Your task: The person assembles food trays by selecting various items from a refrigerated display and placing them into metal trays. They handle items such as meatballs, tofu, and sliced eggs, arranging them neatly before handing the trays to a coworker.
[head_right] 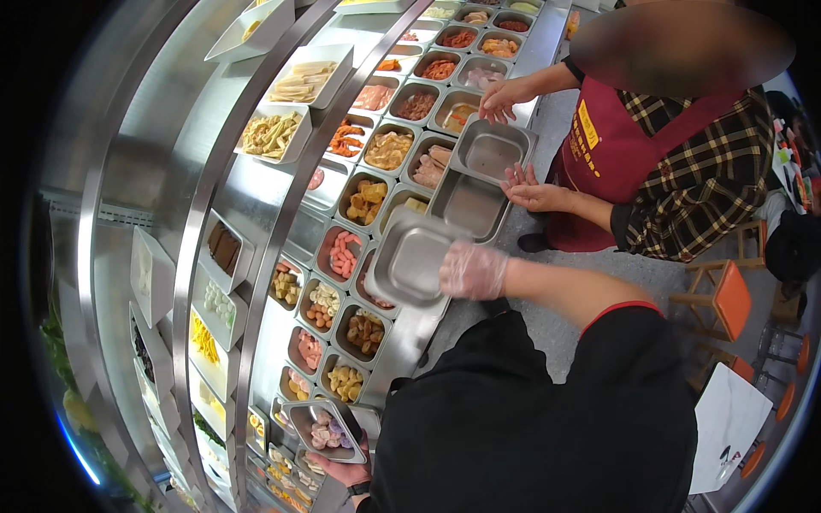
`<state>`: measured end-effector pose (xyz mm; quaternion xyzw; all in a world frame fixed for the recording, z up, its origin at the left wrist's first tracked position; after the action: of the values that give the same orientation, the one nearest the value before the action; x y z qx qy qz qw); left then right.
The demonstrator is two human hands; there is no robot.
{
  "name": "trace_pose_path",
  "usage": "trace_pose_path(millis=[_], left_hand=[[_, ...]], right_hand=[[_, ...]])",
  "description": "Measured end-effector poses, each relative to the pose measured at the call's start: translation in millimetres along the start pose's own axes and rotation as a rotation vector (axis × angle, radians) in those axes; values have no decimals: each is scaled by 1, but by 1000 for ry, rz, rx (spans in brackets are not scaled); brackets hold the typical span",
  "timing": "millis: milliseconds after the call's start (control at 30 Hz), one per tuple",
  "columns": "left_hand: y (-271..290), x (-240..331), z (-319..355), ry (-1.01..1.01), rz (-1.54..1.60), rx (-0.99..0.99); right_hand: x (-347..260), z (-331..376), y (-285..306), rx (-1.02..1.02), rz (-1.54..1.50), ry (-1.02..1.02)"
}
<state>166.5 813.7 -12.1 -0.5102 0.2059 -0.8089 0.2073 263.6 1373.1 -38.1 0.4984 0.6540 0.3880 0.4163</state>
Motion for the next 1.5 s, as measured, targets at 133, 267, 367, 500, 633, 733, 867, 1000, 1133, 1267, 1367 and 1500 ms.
trace_pose_path(millis=[133,267,367,500,633,733,867,1000,1133,1267,1367,1500], left_hand=[[-5,-4,2,7,-26,-7],[-5,-7,5,-19,-29,27],[-5,-6,6,-44,25,119],[-8,-9,16,-1,80,178],[-9,-11,20,-24,62,113],[0,-13,21,-14,73,130],[12,-13,21,8,118,119],[5,-14,26,-5,59,155],[-16,-14,28,-23,88,121],[-24,-21,35,-27,149,208],[-22,-31,45,-20,128,246],[-23,-47,54,-7,131,234]], right_hand=[[-28,2,-43,-102,-47,65],[-28,13,-76,-140,-7,88],[-24,15,-95,-117,-38,92],[-12,24,-104,-152,22,71],[-13,18,-89,-194,29,63],[-17,6,-56,-128,-81,7],[19,-18,-14,70,-191,-301],[157,-35,-3,167,33,-1074],[266,-1,-6,52,214,-1421],[322,25,-14,-166,160,-1513],[362,31,-33,-456,186,-1484],[407,40,-66,-644,237,-1327]])
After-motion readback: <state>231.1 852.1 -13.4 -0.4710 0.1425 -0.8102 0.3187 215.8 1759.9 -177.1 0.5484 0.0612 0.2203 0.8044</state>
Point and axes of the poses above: each hand's wrist, its own z-axis away from the middle knuckle, its own y-axis out of the back of the hand, x = y × z, the point moved 2 cm from there along -z, towards the middle knuckle, and after that the axes turned 14 degrees about -y, right-handed, at the moved point
